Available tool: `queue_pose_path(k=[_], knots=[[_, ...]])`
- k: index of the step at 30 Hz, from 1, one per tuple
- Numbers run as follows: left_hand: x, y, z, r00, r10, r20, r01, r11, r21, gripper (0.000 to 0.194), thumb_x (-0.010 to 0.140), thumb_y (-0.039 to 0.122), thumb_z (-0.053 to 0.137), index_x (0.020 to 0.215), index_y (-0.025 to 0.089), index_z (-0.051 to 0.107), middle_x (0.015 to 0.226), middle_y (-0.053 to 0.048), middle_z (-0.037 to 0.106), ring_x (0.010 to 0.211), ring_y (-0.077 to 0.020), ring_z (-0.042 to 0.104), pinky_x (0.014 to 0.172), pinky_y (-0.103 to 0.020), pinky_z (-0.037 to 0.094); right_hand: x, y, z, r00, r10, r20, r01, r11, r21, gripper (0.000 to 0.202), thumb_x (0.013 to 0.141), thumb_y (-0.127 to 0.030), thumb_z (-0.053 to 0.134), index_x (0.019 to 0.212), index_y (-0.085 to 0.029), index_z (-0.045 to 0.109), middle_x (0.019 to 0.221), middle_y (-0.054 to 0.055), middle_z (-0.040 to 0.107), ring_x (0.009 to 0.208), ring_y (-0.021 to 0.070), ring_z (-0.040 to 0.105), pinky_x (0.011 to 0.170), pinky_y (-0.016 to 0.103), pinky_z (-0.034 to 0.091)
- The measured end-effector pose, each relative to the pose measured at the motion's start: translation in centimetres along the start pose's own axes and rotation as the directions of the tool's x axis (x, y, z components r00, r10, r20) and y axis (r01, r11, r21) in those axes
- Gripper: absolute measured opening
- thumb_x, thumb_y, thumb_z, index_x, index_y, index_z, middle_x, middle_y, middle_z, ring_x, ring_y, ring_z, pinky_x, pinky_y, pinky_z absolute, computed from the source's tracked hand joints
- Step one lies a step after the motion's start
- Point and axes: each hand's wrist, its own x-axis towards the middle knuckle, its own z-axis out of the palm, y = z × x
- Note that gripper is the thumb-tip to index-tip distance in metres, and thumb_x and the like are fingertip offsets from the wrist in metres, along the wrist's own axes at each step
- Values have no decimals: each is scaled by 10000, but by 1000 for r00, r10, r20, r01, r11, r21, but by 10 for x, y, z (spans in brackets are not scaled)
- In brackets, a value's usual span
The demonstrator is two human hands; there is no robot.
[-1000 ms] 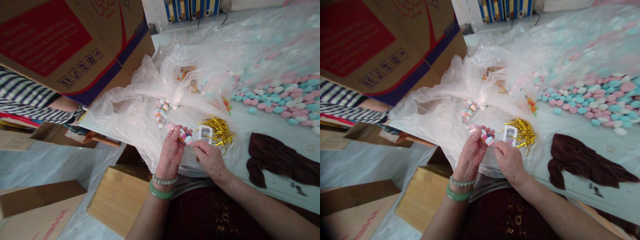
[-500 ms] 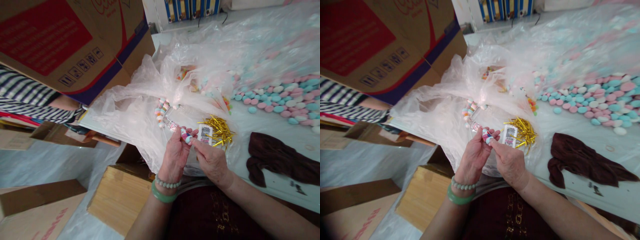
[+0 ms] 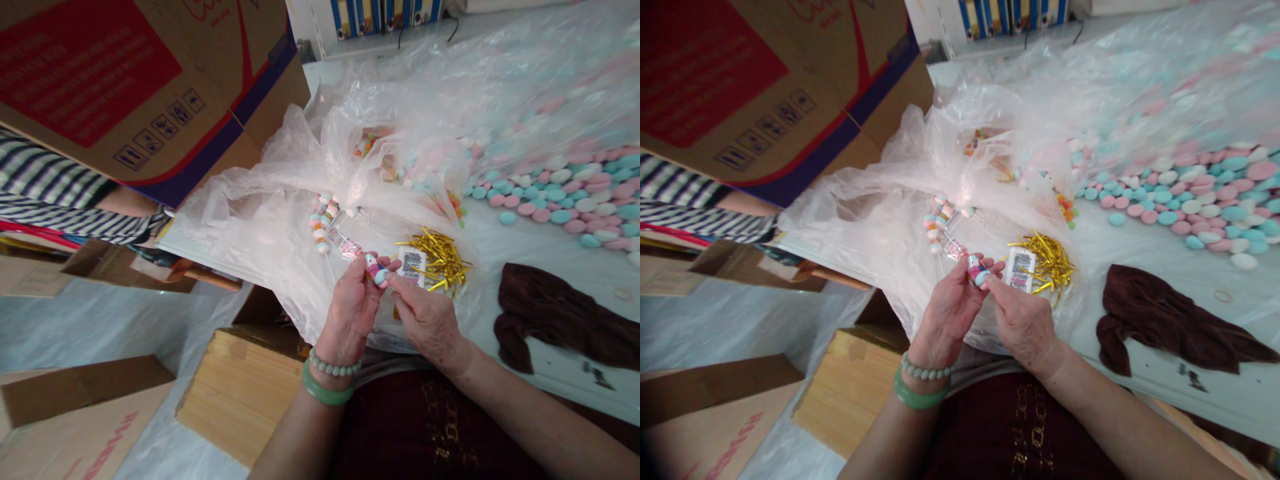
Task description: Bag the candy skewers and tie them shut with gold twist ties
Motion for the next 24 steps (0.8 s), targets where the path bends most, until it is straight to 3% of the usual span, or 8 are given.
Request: queue_pose_path(k=[6,12,16,21,24], knots=[[-2,0,0,1000,6,6,-6,1000,-5,174,901,255,552,780,139,597,740,-41,647,819,-176,682,845,-310,521,0,2,0,999,-41,-6,42,997,71,391,903,-171,445,1247,-194,630,1102,75,730,884,180,714,814,276,544],[-1,-3,-3,1000,28,-5,-28,1000,-6,182,909,265,542,786,137,582,777,-52,655,847,-190,690,880,-348,512,0,1,1,993,-99,58,99,995,-2,393,894,-149,441,1224,-182,651,1053,88,743,880,195,707,864,316,528],[-3,-5,-2,998,50,24,-51,998,34,188,917,272,525,790,144,576,767,-48,657,835,-178,683,855,-318,510,2,1,1,997,-32,70,29,998,49,403,893,-144,438,1237,-206,638,1091,78,732,959,199,691,888,314,519],[-4,-10,3,991,83,104,-85,996,19,175,922,262,504,820,149,590,777,-36,644,773,-143,647,847,-300,499,8,0,3,996,85,-37,-73,965,252,331,914,-191,443,1182,-246,629,1143,46,711,1043,189,664,913,317,511],[-4,-10,5,995,69,76,-68,998,-17,193,920,257,503,797,147,603,764,-27,630,699,-115,603,806,-268,495,10,0,4,985,157,-78,-118,923,366,267,903,-236,477,1138,-249,603,1176,47,689,1043,190,655,894,327,513]])
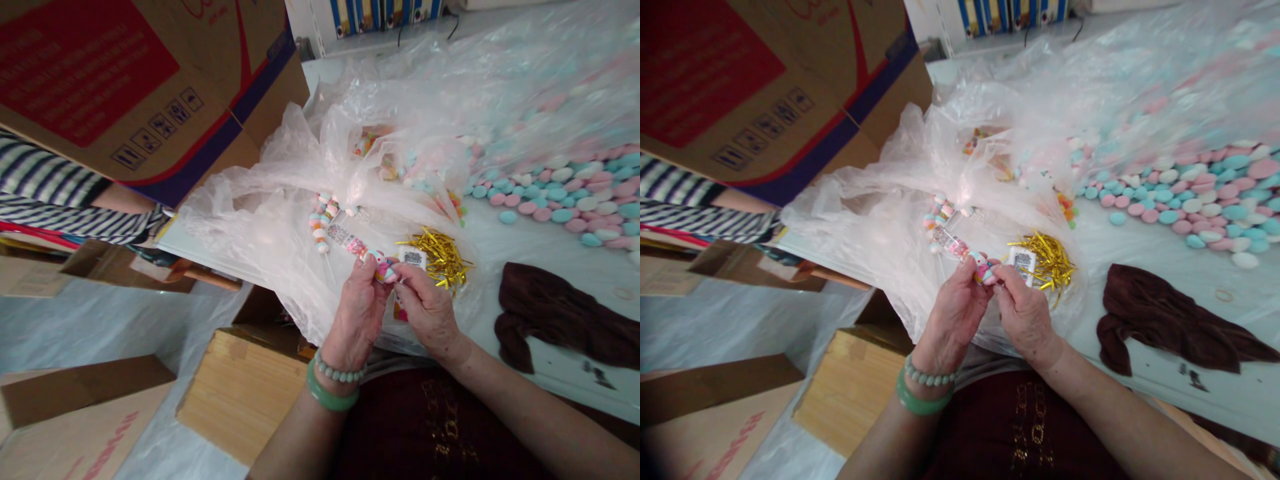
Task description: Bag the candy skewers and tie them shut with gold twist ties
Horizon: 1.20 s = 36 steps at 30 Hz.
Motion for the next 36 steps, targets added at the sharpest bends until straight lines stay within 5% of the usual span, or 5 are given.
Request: queue_pose_path(k=[6,13,25,30,36], knots=[[3,13,-5,985,-157,66,156,987,33,178,886,271,561,801,133,635,814,-63,664,773,-159,645,819,-301,506,2,0,-4,979,204,16,-204,975,87,95,857,-300,545,814,-225,584,661,-29,627,575,128,561,584,246,444],[9,10,-8,999,-8,45,9,999,-34,170,871,353,599,946,201,591,847,-20,641,835,-181,665,871,-384,501,7,-6,-4,925,357,129,-378,898,225,143,766,-269,564,636,-210,557,531,-61,476,510,108,449,505,232,346],[5,-12,-5,998,34,47,-33,999,-13,107,869,280,588,879,173,586,747,0,613,704,-107,605,823,-266,481,9,-17,14,770,563,299,-590,452,669,177,682,-347,647,688,-194,559,414,-115,319,367,56,236,377,208,163],[12,8,-9,992,-102,73,103,995,-11,158,828,302,648,901,166,610,866,-44,650,838,-176,649,837,-336,493,9,-11,8,777,556,294,-596,503,625,173,693,-337,643,669,-191,552,400,-117,318,363,56,236,378,209,163],[21,25,-13,997,42,-58,-46,997,-65,89,865,258,604,833,175,593,688,25,569,636,-108,582,760,-313,505,8,-7,11,776,537,330,-624,579,525,172,669,-316,637,604,-189,541,403,-107,338,382,57,261,386,204,188]])
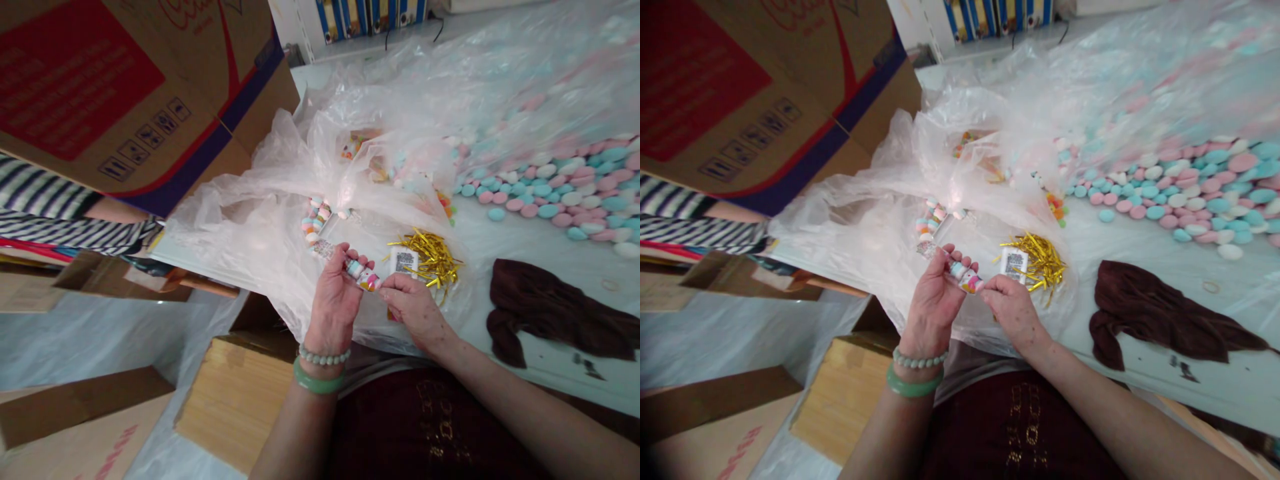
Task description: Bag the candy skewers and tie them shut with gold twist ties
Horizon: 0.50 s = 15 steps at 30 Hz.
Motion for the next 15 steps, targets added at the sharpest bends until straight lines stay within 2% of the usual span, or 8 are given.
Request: queue_pose_path(k=[4,9,12,15], knots=[[-3,-9,4,998,26,63,-26,1000,-7,75,877,229,583,821,181,570,664,47,525,571,-84,532,699,-284,498,-1,-4,8,995,89,33,-93,985,144,176,652,-310,648,639,-189,520,410,-123,309,357,37,206,349,183,124],[-9,-19,8,996,23,86,-22,1000,-14,85,856,241,613,890,175,571,681,40,530,573,-79,524,624,-238,465,2,-6,9,964,208,168,-258,891,374,255,623,-296,681,672,-210,447,426,-147,253,345,25,132,337,174,76],[-8,-16,5,997,-37,71,36,999,16,105,829,190,629,913,171,569,696,31,550,593,-86,543,644,-243,471,3,-4,2,964,190,188,-238,930,279,234,663,-329,672,689,-202,478,440,-129,301,361,33,166,354,181,92],[-2,-7,-1,1000,-11,19,12,1000,-7,137,817,170,634,931,179,559,719,33,560,615,-93,563,684,-266,486,1,-1,-7,985,113,133,-114,993,2,209,684,-335,640,621,-183,512,461,-86,386,405,49,269,391,193,160]])
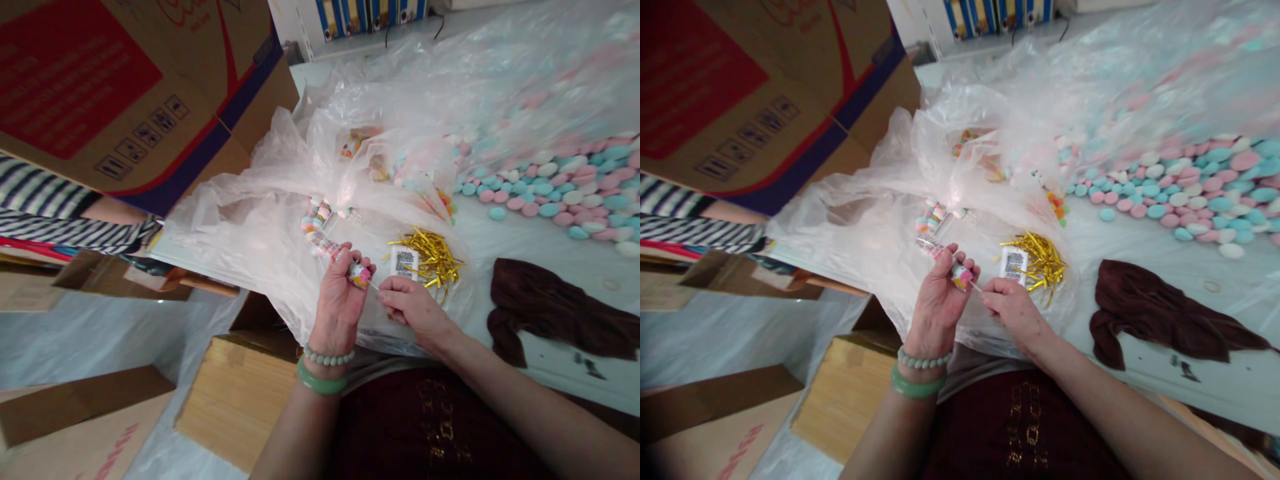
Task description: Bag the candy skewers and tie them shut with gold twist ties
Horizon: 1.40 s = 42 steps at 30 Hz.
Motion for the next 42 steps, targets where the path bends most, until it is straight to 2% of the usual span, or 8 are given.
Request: queue_pose_path(k=[6,13,20,24,28,34,38,42], knots=[[3,1,-1,996,84,6,-84,996,24,136,834,201,626,940,182,543,676,46,523,576,-83,528,629,-239,456,-1,-4,5,977,-208,-56,173,911,-373,171,714,-275,530,561,-202,514,488,-57,419,486,99,372,476,228,273],[-10,-18,4,994,12,105,-31,983,180,262,760,333,719,901,172,567,707,22,570,644,-92,548,649,-219,445,3,-9,6,922,-364,-130,268,844,-465,169,774,-282,501,624,-211,533,561,-42,475,563,127,452,553,240,345],[-12,-24,-13,993,-11,117,-56,830,555,369,787,467,651,639,140,566,540,19,498,512,-84,437,541,-230,350,-2,-4,-18,769,-637,-56,284,418,-863,206,864,-255,452,741,-208,610,674,11,601,663,170,556,645,278,370],[-15,-32,-11,983,71,169,-162,767,621,342,769,417,675,602,139,566,521,36,462,498,-66,374,517,-221,290,0,-4,-20,707,-706,-26,278,311,-909,255,875,-199,434,1035,-204,632,816,40,686,730,194,615,660,282,405],[-20,-33,-8,985,11,173,-107,822,560,361,785,469,649,642,147,575,562,24,498,523,-82,422,542,-231,331,-1,-6,-16,667,-733,134,403,204,-892,250,916,-201,409,906,-199,658,787,47,695,711,183,629,664,273,431],[-18,-25,-4,985,-77,152,15,929,370,392,736,506,697,826,125,685,782,-50,651,698,-134,579,708,-282,450,-3,-1,-11,602,-779,175,500,197,-843,265,935,-176,395,942,-196,659,854,57,709,807,179,650,755,273,467],[-14,-26,-2,996,-1,90,-14,986,168,242,662,325,786,703,127,653,743,-25,658,692,-112,597,744,-253,465,-6,1,-8,629,-744,224,514,183,-838,260,949,-188,386,939,-208,645,855,52,692,815,174,637,760,271,470],[-15,-32,-1,999,28,45,-31,996,81,184,722,288,729,781,127,662,771,-26,662,738,-118,621,774,-247,482,-13,-1,-1,601,-753,270,397,-12,-918,239,950,-199,418,1081,-182,617,1024,120,668,947,224,592,847,347,443]])
